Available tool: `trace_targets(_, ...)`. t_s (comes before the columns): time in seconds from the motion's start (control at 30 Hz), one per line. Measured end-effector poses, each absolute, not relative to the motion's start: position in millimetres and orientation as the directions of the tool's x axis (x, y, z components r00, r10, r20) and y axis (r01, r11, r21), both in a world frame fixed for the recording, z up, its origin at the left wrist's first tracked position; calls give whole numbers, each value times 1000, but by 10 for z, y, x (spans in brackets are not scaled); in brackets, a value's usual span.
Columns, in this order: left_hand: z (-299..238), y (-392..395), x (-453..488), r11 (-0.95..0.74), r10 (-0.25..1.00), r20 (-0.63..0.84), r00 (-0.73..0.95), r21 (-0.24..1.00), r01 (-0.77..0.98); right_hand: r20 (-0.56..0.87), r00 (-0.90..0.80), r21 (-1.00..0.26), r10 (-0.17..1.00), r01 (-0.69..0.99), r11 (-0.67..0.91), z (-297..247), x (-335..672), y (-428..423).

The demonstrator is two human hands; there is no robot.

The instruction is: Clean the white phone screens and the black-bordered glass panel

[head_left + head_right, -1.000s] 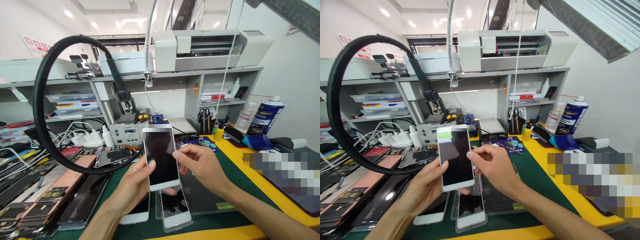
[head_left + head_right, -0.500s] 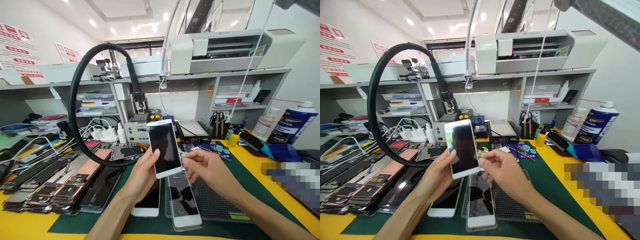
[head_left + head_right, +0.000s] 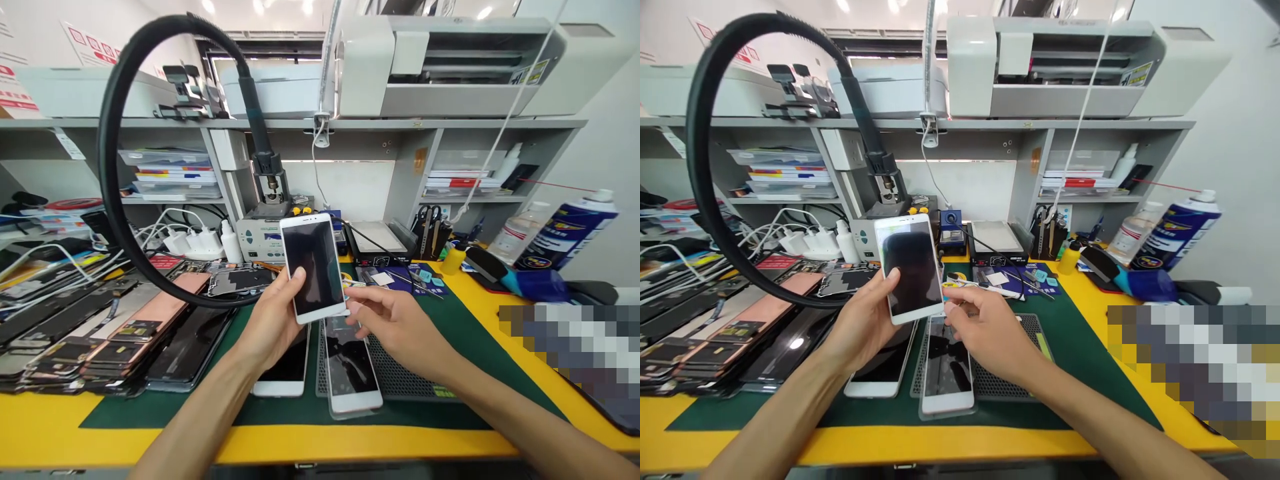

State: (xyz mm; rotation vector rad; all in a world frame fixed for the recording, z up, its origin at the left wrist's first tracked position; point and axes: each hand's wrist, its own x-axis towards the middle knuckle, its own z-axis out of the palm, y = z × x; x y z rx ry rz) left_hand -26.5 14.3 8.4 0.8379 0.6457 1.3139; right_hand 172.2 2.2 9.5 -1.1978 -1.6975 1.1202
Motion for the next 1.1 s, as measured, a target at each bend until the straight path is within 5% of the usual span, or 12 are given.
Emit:
trace_targets(0.2,57,175,-259,31,990,52,130,824,-566,211,-317,-910,925,283,305,50,1739,4)
trace_targets(0.6,62,132,-245,118,964,13,266,873,-472,267,-231,-935,936,172,310,108,1749,16)
trace_targets(1.1,10,72,-208,238,857,73,510,822,-517,167,-83,-984,982,50,172,171,1781,46)
